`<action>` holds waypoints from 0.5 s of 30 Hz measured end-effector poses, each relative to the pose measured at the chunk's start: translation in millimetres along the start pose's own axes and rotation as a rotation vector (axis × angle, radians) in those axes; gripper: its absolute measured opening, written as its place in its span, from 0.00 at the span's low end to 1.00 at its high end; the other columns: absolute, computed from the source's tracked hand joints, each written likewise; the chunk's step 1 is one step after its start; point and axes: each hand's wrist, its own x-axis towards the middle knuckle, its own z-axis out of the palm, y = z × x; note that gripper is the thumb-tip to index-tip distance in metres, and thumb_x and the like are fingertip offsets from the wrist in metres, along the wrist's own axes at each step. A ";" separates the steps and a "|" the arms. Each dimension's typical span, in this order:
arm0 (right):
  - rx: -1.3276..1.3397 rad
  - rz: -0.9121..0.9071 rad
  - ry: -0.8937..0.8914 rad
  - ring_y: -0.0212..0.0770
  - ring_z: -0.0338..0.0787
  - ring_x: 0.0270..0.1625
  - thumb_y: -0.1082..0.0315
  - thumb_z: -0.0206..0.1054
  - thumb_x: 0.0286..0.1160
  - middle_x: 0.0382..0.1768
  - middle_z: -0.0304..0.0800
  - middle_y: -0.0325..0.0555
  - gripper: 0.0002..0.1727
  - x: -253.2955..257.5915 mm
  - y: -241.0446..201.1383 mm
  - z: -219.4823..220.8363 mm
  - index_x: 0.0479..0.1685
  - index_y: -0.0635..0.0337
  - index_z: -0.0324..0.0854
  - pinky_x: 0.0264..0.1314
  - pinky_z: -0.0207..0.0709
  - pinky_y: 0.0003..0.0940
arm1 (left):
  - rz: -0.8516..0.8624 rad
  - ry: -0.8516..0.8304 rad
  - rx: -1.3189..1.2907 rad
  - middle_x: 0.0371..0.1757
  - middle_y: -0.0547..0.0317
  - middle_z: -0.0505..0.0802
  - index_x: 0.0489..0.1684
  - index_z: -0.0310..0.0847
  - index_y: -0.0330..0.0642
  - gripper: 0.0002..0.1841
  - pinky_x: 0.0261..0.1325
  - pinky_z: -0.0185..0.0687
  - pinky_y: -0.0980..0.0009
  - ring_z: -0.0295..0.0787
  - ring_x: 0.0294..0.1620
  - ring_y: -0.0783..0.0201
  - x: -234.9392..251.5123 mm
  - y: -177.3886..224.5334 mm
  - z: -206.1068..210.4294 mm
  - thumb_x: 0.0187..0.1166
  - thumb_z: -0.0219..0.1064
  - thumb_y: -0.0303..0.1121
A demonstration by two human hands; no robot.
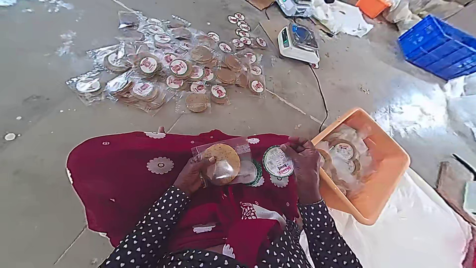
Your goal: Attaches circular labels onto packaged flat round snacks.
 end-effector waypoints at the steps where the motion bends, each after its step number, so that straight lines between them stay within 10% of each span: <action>1: 0.014 -0.027 0.011 0.27 0.92 0.37 0.83 0.76 0.63 0.35 0.93 0.33 0.20 0.1 -2.7 3.2 0.54 0.59 0.80 0.47 0.89 0.25 | -0.002 -0.008 0.014 0.39 0.53 0.95 0.48 0.82 0.33 0.08 0.52 0.92 0.66 0.94 0.41 0.64 0.4 -0.4 -0.1 0.79 0.60 0.18; 15: 0.137 0.009 -0.047 0.28 0.92 0.37 0.84 0.76 0.63 0.35 0.92 0.36 0.18 -23.9 -2.3 54.6 0.52 0.60 0.82 0.46 0.89 0.26 | -0.067 -0.011 0.062 0.42 0.50 0.95 0.52 0.83 0.31 0.10 0.55 0.91 0.64 0.94 0.45 0.62 3.5 -2.8 -2.5 0.87 0.56 0.25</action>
